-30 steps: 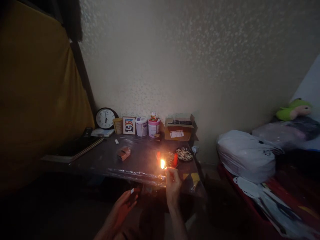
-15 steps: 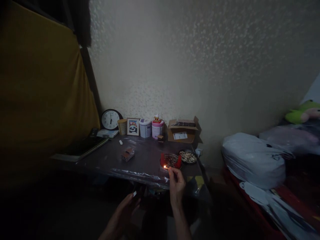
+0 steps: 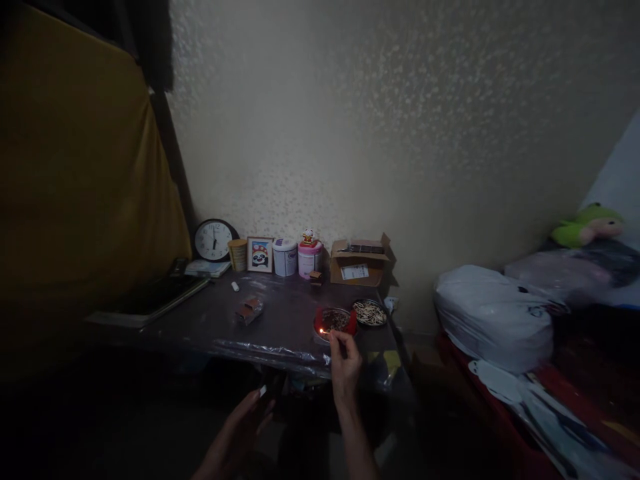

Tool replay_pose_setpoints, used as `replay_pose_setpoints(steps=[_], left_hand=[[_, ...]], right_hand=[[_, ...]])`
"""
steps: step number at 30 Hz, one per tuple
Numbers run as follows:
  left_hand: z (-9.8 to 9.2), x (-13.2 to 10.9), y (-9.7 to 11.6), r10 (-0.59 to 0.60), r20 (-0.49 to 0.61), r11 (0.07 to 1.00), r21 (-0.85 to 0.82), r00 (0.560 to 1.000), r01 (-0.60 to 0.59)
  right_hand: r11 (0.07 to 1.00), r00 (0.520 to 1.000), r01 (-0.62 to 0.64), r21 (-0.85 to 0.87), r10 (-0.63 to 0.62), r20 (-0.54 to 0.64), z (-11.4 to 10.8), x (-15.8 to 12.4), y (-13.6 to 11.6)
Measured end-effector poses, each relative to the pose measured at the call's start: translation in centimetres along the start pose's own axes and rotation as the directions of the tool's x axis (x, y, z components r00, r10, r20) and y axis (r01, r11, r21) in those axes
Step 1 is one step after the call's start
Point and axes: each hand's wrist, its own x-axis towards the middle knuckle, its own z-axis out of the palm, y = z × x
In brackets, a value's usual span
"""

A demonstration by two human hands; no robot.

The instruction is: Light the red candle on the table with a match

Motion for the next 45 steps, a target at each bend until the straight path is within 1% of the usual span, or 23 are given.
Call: replay_pose_setpoints(steps=[3,8,14,19,25,28,32,40,45], left_hand=[[-0.4,0.4,-0.2,-0.005,0.014,1.0,0.004,1.0,0.004],[-0.5,0.3,-0.2,-0.012,-0.012,1.0,-0.024,1.0,0.012],[-0.5,0.4,-0.1,-0.022,0.029,1.0,0.014,0.999,0.022],[-0.8,0.7,-0.2,-0.013,-0.007,1.0,0.021,1.0,0.013],[-0.4,0.2,-0.1,0.001,0.072,0.999,0.044,0.997,-0.005],[-0.3,0.0,0.1,0.02,0.075,0.999,0.026,0.997,-0.022],[-0.2,0.0,0.3,0.01,0.054,0.998,0.059,0.998,-0.013],[-0.5,0.4,0.0,-0.002,0.068,0.996,0.086,0.998,-0.004],[0.7,-0.5,0.8,-0.006,0.059,0.997,0.079,0.998,0.001]], right_hand=[[0.999,1.0,0.026,-0.03,-0.025,0.015,0.1,0.2,0.2],[0.999,0.998,0.035,-0.035,-0.033,0.054,0.2,0.3,0.4],[0.991,0.993,0.085,-0.1,-0.076,0.096,0.4,0.4,0.5],[0.983,0.987,0.137,-0.118,-0.126,0.101,0.7,0.6,0.4],[0.978,0.982,0.158,-0.134,-0.142,0.126,0.7,1.2,0.6],[0.977,0.979,0.171,-0.125,-0.154,0.134,0.8,1.5,0.6],[0.972,0.974,0.199,-0.127,-0.182,0.134,1.1,2.0,0.3],[0.978,0.98,0.178,-0.11,-0.166,0.112,1.7,3.2,0.5],[0.985,0.987,0.137,-0.103,-0.127,0.102,1.9,3.6,0.5]])
